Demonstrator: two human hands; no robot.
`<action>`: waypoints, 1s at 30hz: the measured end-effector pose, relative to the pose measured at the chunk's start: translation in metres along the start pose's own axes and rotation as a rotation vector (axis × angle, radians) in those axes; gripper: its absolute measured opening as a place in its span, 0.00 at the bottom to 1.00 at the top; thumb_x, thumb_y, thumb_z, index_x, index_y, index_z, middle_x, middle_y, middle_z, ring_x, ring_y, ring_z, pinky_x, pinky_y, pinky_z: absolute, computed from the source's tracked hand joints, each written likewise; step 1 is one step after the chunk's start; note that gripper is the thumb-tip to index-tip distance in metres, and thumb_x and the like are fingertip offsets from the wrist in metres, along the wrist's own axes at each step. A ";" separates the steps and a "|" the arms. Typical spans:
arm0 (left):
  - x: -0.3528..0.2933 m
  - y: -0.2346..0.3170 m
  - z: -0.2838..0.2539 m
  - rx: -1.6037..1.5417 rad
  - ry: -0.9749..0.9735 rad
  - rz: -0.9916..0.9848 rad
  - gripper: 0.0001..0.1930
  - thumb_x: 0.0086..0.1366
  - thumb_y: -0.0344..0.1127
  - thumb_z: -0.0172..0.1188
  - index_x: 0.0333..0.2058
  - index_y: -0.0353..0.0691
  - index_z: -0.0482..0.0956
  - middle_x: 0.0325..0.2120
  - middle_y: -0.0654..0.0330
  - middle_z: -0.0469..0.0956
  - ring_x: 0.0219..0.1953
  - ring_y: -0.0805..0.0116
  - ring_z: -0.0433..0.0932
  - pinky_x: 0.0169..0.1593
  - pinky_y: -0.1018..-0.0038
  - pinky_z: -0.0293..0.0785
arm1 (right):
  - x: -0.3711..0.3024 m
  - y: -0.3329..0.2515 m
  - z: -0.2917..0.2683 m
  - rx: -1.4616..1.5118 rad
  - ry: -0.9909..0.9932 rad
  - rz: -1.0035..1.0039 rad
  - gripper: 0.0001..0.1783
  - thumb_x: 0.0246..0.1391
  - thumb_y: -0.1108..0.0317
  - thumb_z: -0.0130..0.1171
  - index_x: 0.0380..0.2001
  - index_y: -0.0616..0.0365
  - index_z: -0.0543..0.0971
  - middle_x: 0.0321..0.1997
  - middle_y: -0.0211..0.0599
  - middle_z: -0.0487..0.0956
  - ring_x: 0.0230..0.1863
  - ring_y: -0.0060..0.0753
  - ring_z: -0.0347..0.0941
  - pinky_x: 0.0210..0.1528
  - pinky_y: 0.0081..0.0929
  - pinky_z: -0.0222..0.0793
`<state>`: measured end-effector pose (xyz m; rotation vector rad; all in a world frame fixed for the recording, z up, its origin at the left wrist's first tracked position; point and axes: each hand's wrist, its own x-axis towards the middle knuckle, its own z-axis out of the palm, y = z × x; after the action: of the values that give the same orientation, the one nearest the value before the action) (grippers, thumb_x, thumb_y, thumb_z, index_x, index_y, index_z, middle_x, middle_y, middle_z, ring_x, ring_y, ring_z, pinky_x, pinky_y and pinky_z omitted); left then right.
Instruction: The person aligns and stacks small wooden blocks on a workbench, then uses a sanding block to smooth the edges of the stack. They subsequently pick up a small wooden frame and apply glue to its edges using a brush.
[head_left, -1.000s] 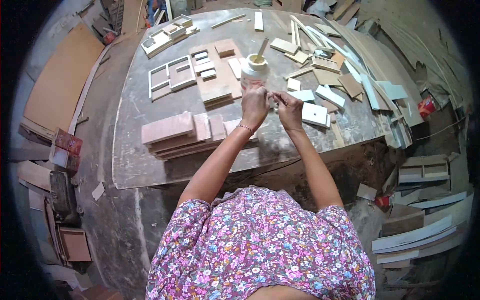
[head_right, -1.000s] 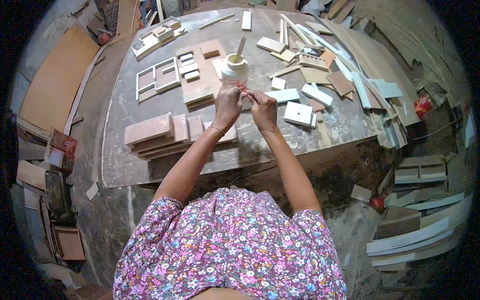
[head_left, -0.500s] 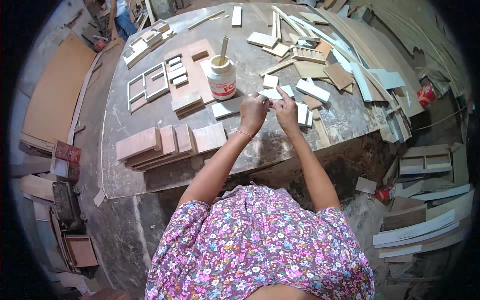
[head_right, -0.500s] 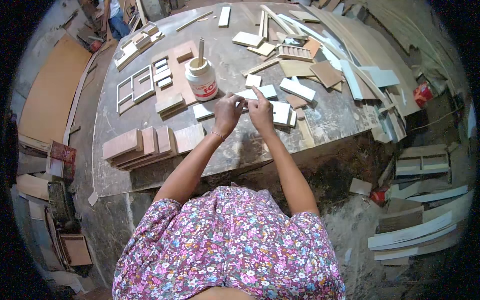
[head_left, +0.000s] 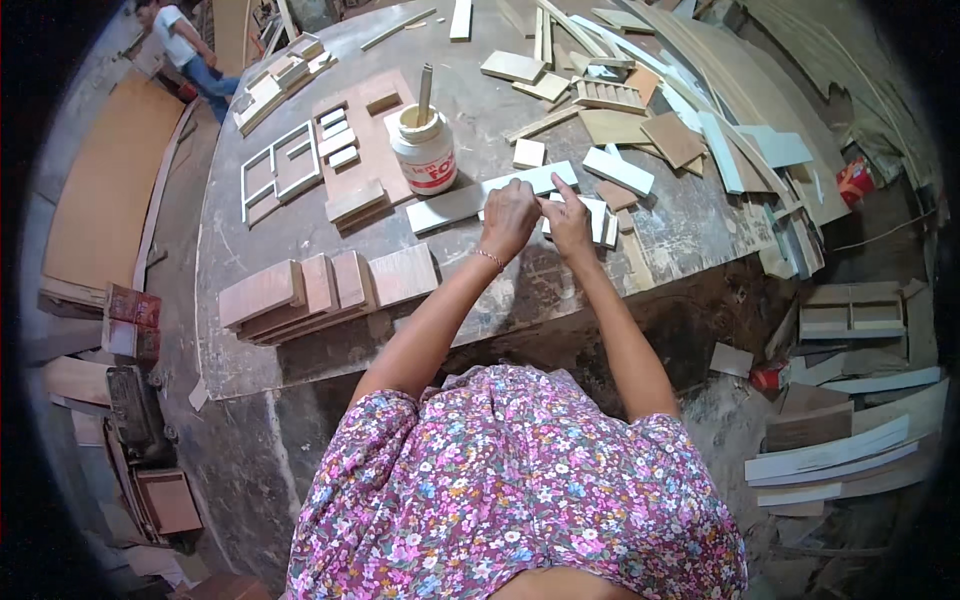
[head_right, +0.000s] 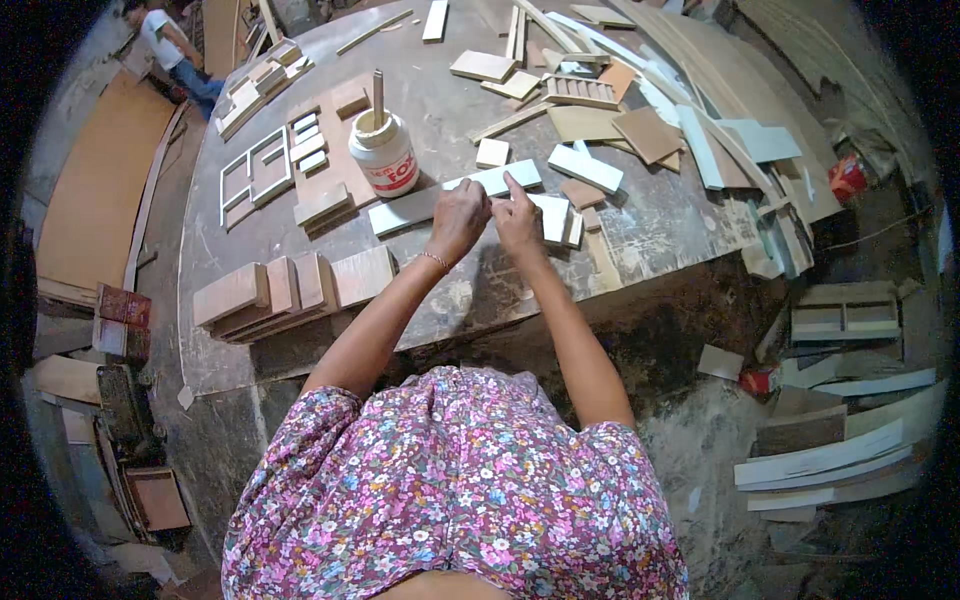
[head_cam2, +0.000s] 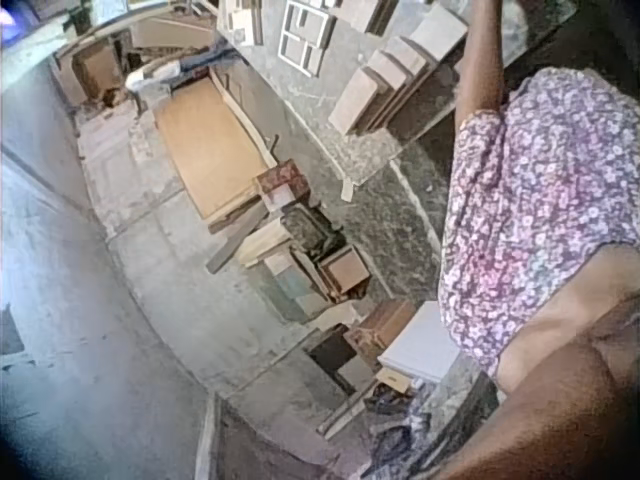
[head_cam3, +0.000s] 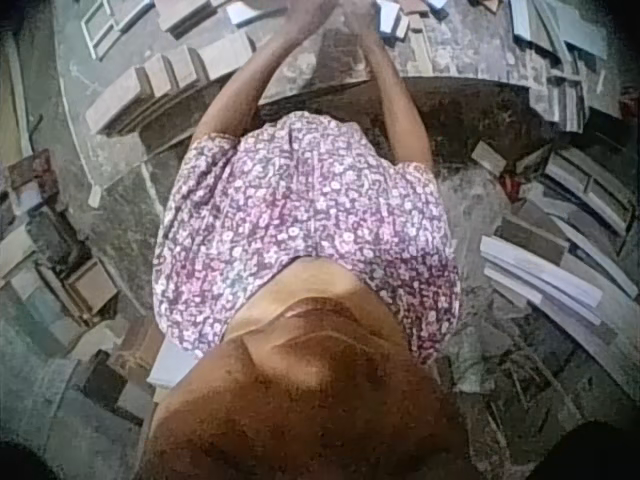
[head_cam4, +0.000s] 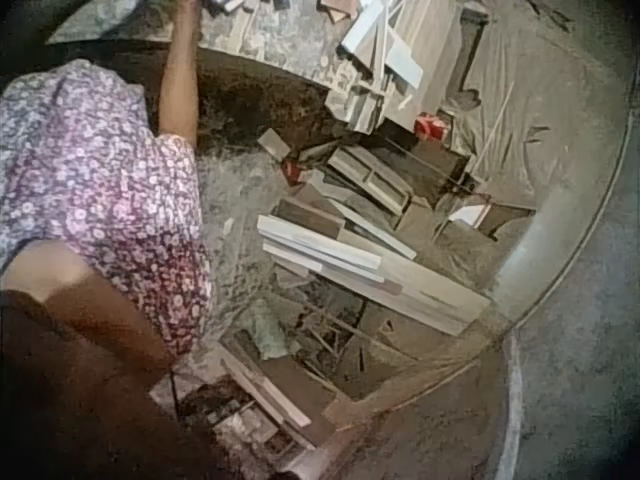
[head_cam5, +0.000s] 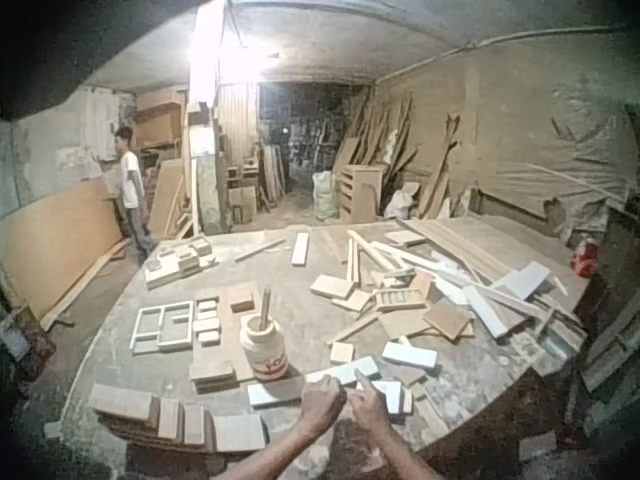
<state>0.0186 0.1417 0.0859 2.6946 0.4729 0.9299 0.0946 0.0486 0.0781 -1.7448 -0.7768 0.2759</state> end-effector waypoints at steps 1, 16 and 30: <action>0.001 0.000 0.003 0.004 -0.001 0.013 0.08 0.48 0.34 0.56 0.21 0.35 0.72 0.21 0.51 0.72 0.24 0.55 0.73 0.29 0.66 0.69 | 0.000 -0.001 -0.001 -0.009 0.007 -0.012 0.28 0.47 0.67 0.51 0.52 0.68 0.64 0.24 0.47 0.77 0.27 0.27 0.73 0.33 0.26 0.68; 0.002 -0.006 0.041 -0.163 -0.102 -0.219 0.03 0.49 0.28 0.52 0.23 0.36 0.74 0.23 0.47 0.75 0.28 0.48 0.74 0.31 0.58 0.69 | 0.014 0.023 -0.046 -0.777 -0.152 0.003 0.40 0.39 0.62 0.60 0.57 0.59 0.58 0.58 0.52 0.60 0.57 0.48 0.59 0.56 0.46 0.54; -0.017 -0.025 0.021 -0.187 -0.081 -0.392 0.09 0.47 0.28 0.58 0.30 0.32 0.74 0.28 0.44 0.73 0.32 0.48 0.73 0.36 0.61 0.69 | 0.009 -0.003 -0.007 -0.872 -0.390 0.182 0.59 0.19 0.46 0.70 0.58 0.57 0.56 0.55 0.60 0.63 0.59 0.62 0.52 0.58 0.55 0.48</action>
<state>0.0138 0.1553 0.0524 2.3424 0.8160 0.7114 0.1041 0.0488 0.0853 -2.6384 -1.1206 0.4512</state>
